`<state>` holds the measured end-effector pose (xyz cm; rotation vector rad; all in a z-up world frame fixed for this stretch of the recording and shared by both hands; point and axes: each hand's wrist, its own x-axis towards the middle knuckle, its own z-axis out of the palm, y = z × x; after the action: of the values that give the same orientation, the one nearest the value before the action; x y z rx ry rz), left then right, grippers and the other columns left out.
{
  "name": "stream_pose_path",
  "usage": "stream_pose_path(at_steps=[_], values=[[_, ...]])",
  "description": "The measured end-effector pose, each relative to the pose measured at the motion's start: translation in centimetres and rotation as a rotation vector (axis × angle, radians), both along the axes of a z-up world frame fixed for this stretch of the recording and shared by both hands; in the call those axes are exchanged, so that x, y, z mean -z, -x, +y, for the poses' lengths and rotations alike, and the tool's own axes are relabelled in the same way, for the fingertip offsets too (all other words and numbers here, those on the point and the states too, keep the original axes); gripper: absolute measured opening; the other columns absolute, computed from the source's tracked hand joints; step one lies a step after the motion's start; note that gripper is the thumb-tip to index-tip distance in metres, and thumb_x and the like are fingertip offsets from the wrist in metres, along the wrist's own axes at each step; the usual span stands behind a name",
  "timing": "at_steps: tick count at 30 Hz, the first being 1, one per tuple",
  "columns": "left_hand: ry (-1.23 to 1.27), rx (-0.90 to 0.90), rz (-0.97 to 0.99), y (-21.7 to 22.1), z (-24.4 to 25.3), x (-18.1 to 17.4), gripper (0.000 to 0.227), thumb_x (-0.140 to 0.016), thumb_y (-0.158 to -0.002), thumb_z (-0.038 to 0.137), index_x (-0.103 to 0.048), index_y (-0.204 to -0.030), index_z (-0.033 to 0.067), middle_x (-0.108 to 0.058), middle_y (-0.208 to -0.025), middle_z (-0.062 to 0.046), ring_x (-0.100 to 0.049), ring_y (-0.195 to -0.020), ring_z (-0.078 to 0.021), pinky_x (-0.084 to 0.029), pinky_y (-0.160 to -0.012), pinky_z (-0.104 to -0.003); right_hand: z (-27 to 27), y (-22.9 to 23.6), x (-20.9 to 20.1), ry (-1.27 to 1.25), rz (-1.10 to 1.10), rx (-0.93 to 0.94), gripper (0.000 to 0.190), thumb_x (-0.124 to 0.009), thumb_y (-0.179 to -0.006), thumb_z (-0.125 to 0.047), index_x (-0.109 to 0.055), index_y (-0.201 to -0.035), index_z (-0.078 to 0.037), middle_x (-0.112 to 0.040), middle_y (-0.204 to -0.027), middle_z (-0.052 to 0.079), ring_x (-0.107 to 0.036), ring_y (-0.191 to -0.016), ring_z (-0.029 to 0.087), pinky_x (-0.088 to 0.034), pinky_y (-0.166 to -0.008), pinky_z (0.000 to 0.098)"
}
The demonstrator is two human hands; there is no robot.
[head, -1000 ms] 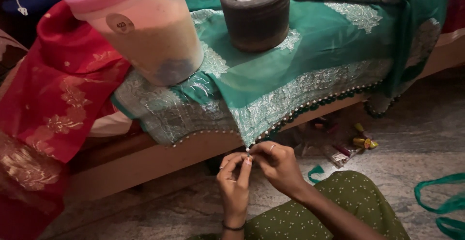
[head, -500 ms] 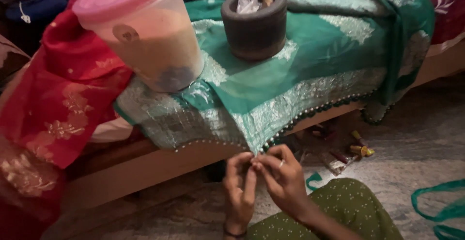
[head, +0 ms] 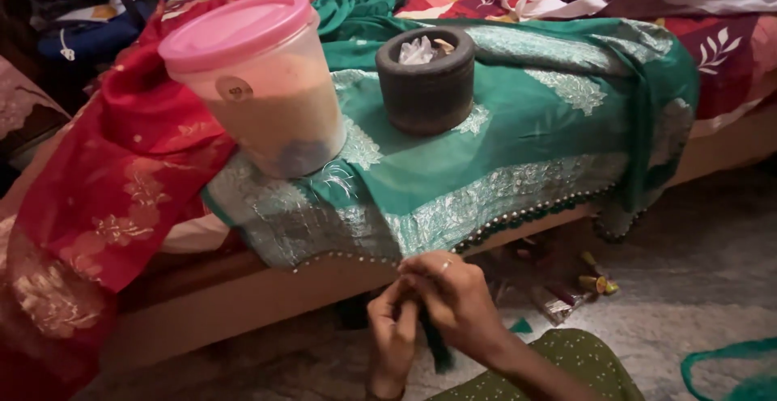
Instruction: Hand-sewing decorative beads and tassels onto the edge of a green fabric saree.
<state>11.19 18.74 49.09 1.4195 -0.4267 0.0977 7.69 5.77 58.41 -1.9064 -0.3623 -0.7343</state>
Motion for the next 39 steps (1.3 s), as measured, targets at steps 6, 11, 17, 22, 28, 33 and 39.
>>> stream_pose_path(at_steps=[6, 11, 17, 22, 28, 33, 39], values=[[0.269, -0.065, -0.024, -3.4, -0.6, 3.2, 0.020, -0.056, -0.096, 0.005, -0.072, -0.096, -0.0062, -0.070, -0.087, 0.002, -0.057, -0.080, -0.0048, -0.046, -0.069, -0.023, -0.2, -1.3, -0.5, -0.019, -0.035, -0.146, 0.014, -0.066, -0.090, 0.002, -0.069, -0.104, 0.002, -0.079, -0.090, 0.013, -0.080, -0.080, 0.021, -0.061, -0.068, 0.0296], [0.244, -0.005, 0.066, -2.1, -0.8, 0.1, 0.023, -0.055, -0.099, 0.006, -0.074, -0.097, -0.0060, -0.068, -0.089, 0.004, -0.055, -0.081, -0.0040, -0.043, -0.070, -0.022, -0.2, -1.8, -1.0, -0.061, 0.128, -0.044, 0.009, -0.065, -0.091, 0.000, -0.071, -0.099, 0.001, -0.079, -0.080, 0.011, -0.081, -0.073, 0.016, -0.060, -0.062, 0.0280], [0.097, -0.121, 0.003, -1.7, -0.5, 1.2, 0.035, -0.050, -0.087, 0.001, -0.074, -0.112, -0.0002, -0.070, -0.091, 0.004, -0.060, -0.084, -0.0037, -0.049, -0.075, -0.021, 0.2, -2.6, 0.3, -0.410, 0.256, -0.111, 0.011, -0.062, -0.096, -0.002, -0.071, -0.097, 0.003, -0.078, -0.079, 0.012, -0.075, -0.074, 0.014, -0.061, -0.064, 0.0288], [0.175, 0.008, 0.023, -2.2, -0.7, 2.7, 0.018, -0.057, -0.099, 0.002, -0.072, -0.102, -0.0079, -0.071, -0.092, -0.003, -0.060, -0.085, -0.0092, -0.048, -0.076, -0.025, -1.0, -3.8, 0.7, -0.579, 0.418, -0.288, 0.018, -0.064, -0.091, -0.005, -0.069, -0.109, -0.002, -0.079, -0.094, 0.008, -0.074, -0.087, 0.010, -0.061, -0.077, 0.0272], [0.277, -0.005, 0.193, -2.0, -1.6, 0.5, 0.029, -0.056, -0.093, 0.005, -0.073, -0.114, -0.0068, -0.076, -0.104, -0.004, -0.066, -0.094, -0.0083, -0.052, -0.085, -0.023, -1.8, -3.2, 2.0, -0.286, 0.314, -0.252, 0.009, -0.066, -0.091, -0.001, -0.072, -0.097, 0.002, -0.079, -0.086, 0.010, -0.073, -0.082, 0.011, -0.061, -0.075, 0.0274], [0.274, 0.012, 0.107, -3.1, -1.6, 2.7, 0.027, -0.055, -0.094, 0.003, -0.072, -0.110, -0.0100, -0.074, -0.104, -0.004, -0.065, -0.094, -0.0081, -0.052, -0.084, -0.023, -1.4, -2.6, 0.8, -0.188, 0.252, -0.191, 0.004, -0.067, -0.090, 0.000, -0.069, -0.089, 0.004, -0.078, -0.079, 0.010, -0.072, -0.074, 0.010, -0.059, -0.068, 0.0268], [0.236, -0.016, 0.073, -2.8, -1.4, 2.1, 0.025, -0.055, -0.096, 0.004, -0.073, -0.105, -0.0092, -0.072, -0.097, -0.001, -0.060, -0.089, -0.0056, -0.050, -0.077, -0.022, -0.9, -2.4, 0.1, -0.142, 0.166, -0.158, 0.004, -0.066, -0.089, 0.000, -0.068, -0.089, 0.003, -0.077, -0.078, 0.008, -0.071, -0.071, 0.009, -0.057, -0.063, 0.0266]])
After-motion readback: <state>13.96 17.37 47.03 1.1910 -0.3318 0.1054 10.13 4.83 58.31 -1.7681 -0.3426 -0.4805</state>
